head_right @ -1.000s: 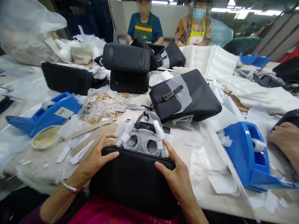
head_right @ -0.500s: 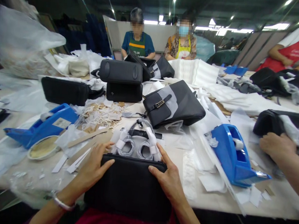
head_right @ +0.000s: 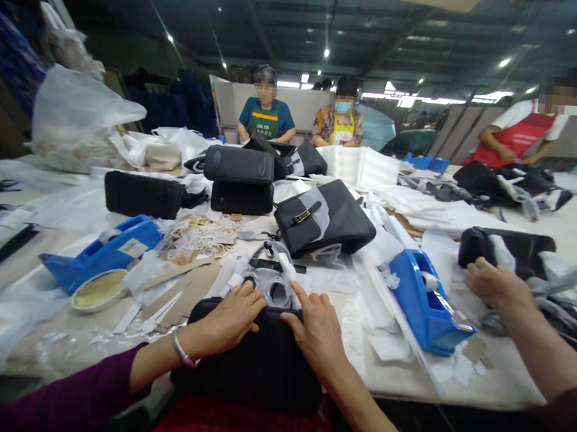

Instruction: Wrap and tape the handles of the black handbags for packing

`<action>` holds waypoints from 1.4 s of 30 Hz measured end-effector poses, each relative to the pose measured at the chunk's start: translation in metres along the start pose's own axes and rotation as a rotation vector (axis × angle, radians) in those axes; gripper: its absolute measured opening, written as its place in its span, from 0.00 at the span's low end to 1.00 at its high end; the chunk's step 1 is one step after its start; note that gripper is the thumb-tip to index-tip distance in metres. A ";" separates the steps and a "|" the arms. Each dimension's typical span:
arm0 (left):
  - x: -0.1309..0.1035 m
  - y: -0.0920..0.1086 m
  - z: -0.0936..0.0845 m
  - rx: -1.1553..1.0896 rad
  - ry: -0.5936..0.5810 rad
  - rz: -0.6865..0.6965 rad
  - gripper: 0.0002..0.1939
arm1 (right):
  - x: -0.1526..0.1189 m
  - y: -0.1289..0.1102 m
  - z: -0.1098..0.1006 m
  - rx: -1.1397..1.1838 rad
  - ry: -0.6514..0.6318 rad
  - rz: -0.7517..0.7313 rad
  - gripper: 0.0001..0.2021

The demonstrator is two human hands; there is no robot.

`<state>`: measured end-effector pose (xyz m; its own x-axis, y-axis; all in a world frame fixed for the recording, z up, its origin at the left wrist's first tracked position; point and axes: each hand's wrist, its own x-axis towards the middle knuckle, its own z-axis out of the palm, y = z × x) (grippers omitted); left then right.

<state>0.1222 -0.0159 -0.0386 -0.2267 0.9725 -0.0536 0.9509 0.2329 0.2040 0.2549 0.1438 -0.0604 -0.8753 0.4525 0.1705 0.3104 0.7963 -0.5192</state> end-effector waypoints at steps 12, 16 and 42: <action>0.008 -0.007 0.012 -0.019 -0.006 -0.106 0.19 | 0.094 -0.030 0.010 -0.604 -0.020 -0.611 0.11; 0.012 -0.006 0.002 -0.032 -0.038 -0.068 0.19 | 0.082 -0.035 0.016 -0.565 -0.008 -0.522 0.08; 0.017 -0.002 0.013 -0.065 -0.110 -0.184 0.29 | 0.107 -0.072 0.028 -0.612 -0.173 -0.824 0.10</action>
<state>0.1195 0.0003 -0.0528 -0.3676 0.9079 -0.2014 0.8792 0.4099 0.2430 0.1280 0.1238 -0.0287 -0.9277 -0.3493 0.1319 -0.3152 0.9219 0.2252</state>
